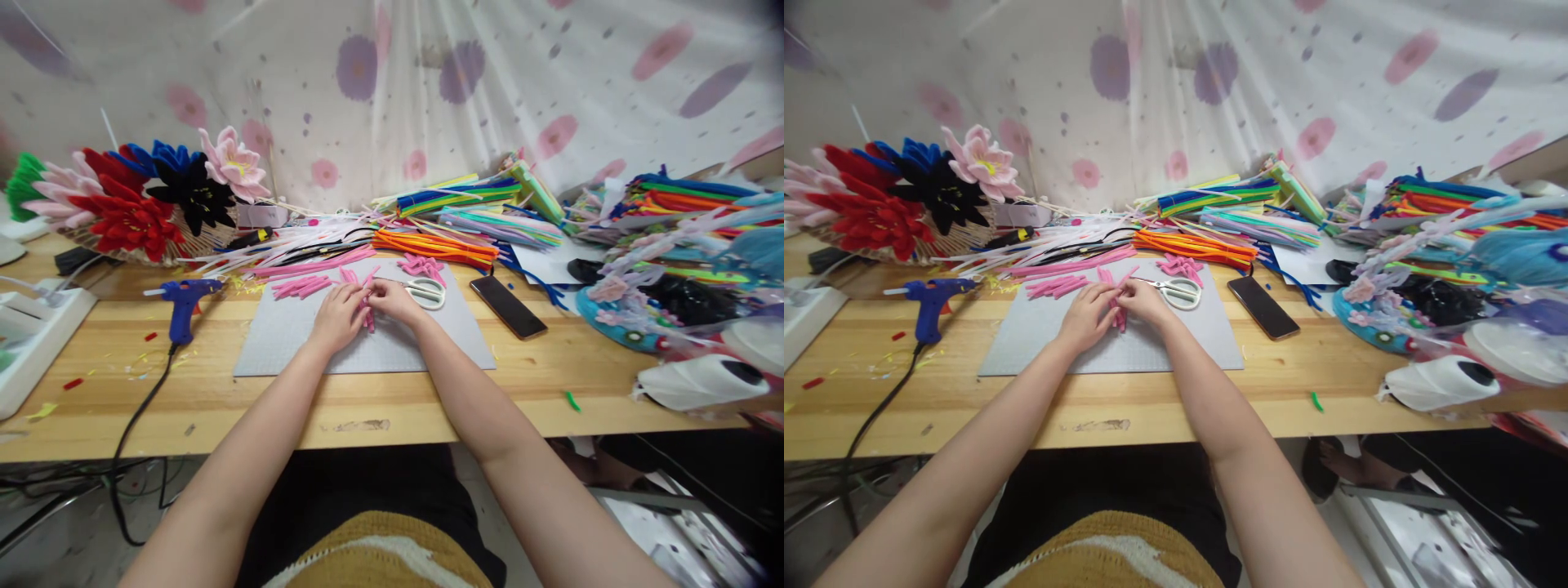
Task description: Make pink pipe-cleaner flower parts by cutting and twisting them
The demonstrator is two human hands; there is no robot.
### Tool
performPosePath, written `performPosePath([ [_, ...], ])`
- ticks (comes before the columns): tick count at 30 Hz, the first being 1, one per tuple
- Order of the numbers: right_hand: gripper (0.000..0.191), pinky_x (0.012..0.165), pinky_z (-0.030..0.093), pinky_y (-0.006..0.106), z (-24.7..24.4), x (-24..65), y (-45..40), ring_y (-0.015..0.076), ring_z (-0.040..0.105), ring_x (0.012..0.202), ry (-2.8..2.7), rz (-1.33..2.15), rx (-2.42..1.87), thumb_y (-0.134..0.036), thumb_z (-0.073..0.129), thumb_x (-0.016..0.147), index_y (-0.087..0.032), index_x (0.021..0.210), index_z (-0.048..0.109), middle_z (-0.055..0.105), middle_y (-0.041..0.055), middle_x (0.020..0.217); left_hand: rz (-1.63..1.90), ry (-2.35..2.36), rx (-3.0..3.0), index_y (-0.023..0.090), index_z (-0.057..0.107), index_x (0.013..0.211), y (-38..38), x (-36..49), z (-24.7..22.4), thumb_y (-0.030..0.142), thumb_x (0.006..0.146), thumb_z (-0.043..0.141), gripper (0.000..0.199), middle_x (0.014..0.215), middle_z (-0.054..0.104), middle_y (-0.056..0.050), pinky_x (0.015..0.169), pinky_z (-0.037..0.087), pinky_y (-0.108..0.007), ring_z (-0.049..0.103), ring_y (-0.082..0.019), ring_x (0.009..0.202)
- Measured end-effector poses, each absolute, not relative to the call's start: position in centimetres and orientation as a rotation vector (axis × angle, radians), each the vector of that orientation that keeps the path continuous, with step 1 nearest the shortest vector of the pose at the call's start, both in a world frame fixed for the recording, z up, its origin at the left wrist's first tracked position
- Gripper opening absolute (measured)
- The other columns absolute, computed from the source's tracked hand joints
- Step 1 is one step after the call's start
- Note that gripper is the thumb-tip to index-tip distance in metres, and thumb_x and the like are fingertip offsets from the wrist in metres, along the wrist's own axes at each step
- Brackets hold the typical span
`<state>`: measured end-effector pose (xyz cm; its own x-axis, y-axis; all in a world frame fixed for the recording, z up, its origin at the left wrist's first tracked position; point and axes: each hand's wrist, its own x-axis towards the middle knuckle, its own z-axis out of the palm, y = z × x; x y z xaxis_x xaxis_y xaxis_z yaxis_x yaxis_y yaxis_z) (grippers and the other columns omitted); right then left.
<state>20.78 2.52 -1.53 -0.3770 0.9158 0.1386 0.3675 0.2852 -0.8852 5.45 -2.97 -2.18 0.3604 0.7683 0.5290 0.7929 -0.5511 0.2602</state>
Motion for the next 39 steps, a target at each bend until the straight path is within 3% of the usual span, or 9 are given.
performPosePath([
  [5,0.009,0.065,0.043,0.025,-1.0,21.2,3.1,0.0120,0.058,0.066,-1.587,1.034,-1.138,-0.015,0.051,0.066,-0.016,0.073,0.056,0.061,0.0002,0.068,-0.923,-1.548,-2.540,0.013,0.045,0.130,-2.7,5.6,-2.6,0.034,0.084,0.048,0.050,0.125,0.052,-0.015,0.100,0.036,-0.042,0.047,-0.025,0.116],
  [9,0.012,0.062,0.042,0.023,0.6,22.1,2.4,0.0115,0.058,0.067,-1.600,1.187,-0.941,-0.023,0.058,0.068,-0.016,0.077,0.057,0.062,0.0001,0.069,-1.129,-1.621,-2.299,0.016,0.047,0.129,-2.7,5.1,-2.0,0.031,0.088,0.042,0.044,0.130,0.049,-0.014,0.103,0.031,-0.043,0.041,-0.025,0.123],
  [17,0.023,0.062,0.038,0.023,1.1,22.2,1.6,0.0133,0.059,0.074,-1.664,1.207,-0.843,-0.036,0.059,0.073,-0.017,0.086,0.061,0.066,0.0025,0.076,-1.316,-1.876,-2.098,0.021,0.070,0.096,-3.1,3.9,-1.3,0.028,0.085,0.047,0.026,0.095,0.065,-0.009,0.089,0.042,-0.037,0.056,-0.022,0.099],
  [20,0.019,0.070,0.040,0.026,0.8,21.9,2.0,0.0135,0.057,0.074,-1.813,1.101,-0.876,-0.035,0.057,0.077,-0.017,0.078,0.064,0.065,0.0024,0.073,-1.649,-1.998,-2.110,0.019,0.071,0.089,-3.2,4.2,-1.7,0.030,0.081,0.052,0.023,0.091,0.067,-0.007,0.081,0.047,-0.035,0.060,-0.019,0.088],
  [24,0.009,0.075,0.037,0.029,0.9,21.7,2.2,0.0147,0.051,0.076,-1.892,0.786,-0.991,-0.026,0.068,0.068,-0.018,0.067,0.067,0.060,0.0025,0.072,-2.345,-2.227,-2.039,0.015,0.070,0.090,-3.2,4.8,-1.7,0.038,0.072,0.062,0.030,0.083,0.069,-0.005,0.064,0.052,-0.029,0.061,-0.014,0.069],
  [29,0.025,0.059,0.036,0.025,1.8,21.3,1.2,0.0099,0.045,0.059,-1.667,1.144,-0.889,-0.041,0.060,0.073,-0.016,0.074,0.065,0.051,-0.0019,0.062,-2.818,-2.430,-1.975,0.011,0.070,0.081,-3.7,5.5,-0.7,0.037,0.058,0.074,0.035,0.078,0.070,-0.007,0.069,0.053,-0.031,0.064,-0.015,0.069],
  [39,0.030,0.057,0.037,0.022,1.1,20.3,1.0,0.0076,0.047,0.058,-1.570,1.297,-0.847,-0.045,0.065,0.066,-0.016,0.071,0.060,0.054,-0.0029,0.061,-2.797,-2.776,-2.110,0.009,0.068,0.079,-4.4,5.6,-0.1,0.026,0.063,0.073,0.023,0.078,0.071,-0.010,0.066,0.054,-0.027,0.068,-0.017,0.073],
])
